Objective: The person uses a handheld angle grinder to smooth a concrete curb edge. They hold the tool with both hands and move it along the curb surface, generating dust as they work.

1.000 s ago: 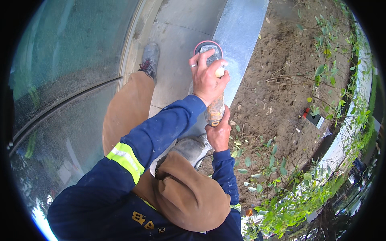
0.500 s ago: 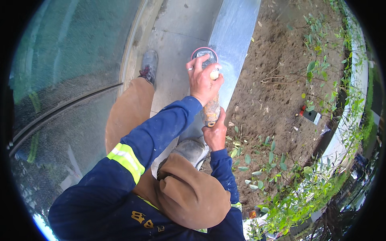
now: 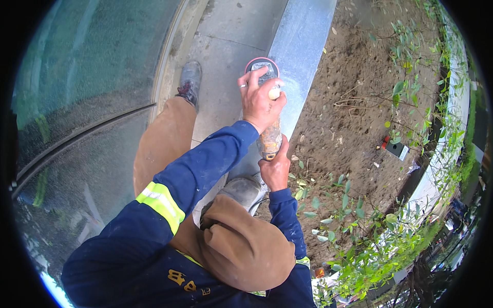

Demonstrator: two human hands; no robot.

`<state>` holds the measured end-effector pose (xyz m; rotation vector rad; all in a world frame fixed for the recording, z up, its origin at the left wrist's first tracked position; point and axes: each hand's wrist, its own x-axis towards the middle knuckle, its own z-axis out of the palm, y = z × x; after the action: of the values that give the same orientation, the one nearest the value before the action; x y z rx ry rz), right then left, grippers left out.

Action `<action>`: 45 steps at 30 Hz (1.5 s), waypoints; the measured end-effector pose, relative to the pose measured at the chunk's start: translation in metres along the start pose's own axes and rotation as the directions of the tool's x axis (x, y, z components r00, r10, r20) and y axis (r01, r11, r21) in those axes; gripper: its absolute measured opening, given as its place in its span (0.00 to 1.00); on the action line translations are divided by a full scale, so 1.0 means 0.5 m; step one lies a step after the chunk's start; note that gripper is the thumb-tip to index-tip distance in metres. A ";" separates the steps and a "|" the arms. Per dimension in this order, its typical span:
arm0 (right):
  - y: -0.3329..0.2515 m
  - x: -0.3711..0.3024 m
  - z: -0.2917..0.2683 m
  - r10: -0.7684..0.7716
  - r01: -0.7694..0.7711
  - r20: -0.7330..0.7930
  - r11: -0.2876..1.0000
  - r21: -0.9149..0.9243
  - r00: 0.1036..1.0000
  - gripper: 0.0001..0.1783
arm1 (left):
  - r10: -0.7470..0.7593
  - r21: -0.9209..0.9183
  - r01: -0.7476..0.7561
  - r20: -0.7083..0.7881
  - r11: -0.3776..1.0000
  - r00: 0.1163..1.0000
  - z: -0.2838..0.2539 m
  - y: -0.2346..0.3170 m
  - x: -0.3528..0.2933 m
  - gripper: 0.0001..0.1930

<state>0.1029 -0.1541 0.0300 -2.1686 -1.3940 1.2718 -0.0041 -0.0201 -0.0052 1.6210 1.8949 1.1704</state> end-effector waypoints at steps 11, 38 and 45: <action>0.064 -0.063 0.005 0.013 -0.010 -0.053 0.998 0.055 0.999 0.51 | 0.055 -0.039 -0.051 0.087 0.998 0.995 0.001 0.042 -0.067 0.13; 0.010 0.006 -0.001 0.016 -0.016 0.004 0.997 0.070 1.000 0.51 | 0.036 0.004 -0.036 0.037 0.999 0.999 0.010 0.016 0.006 0.13; 0.049 -0.024 -0.005 0.019 -0.013 -0.066 0.995 0.095 0.998 0.52 | 0.041 -0.020 -0.039 0.107 0.999 0.993 0.029 0.047 -0.030 0.14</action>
<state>0.1177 -0.1760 0.0224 -2.1435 -1.2672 1.2324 0.0251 -0.0298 0.0017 1.6844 1.7881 1.0894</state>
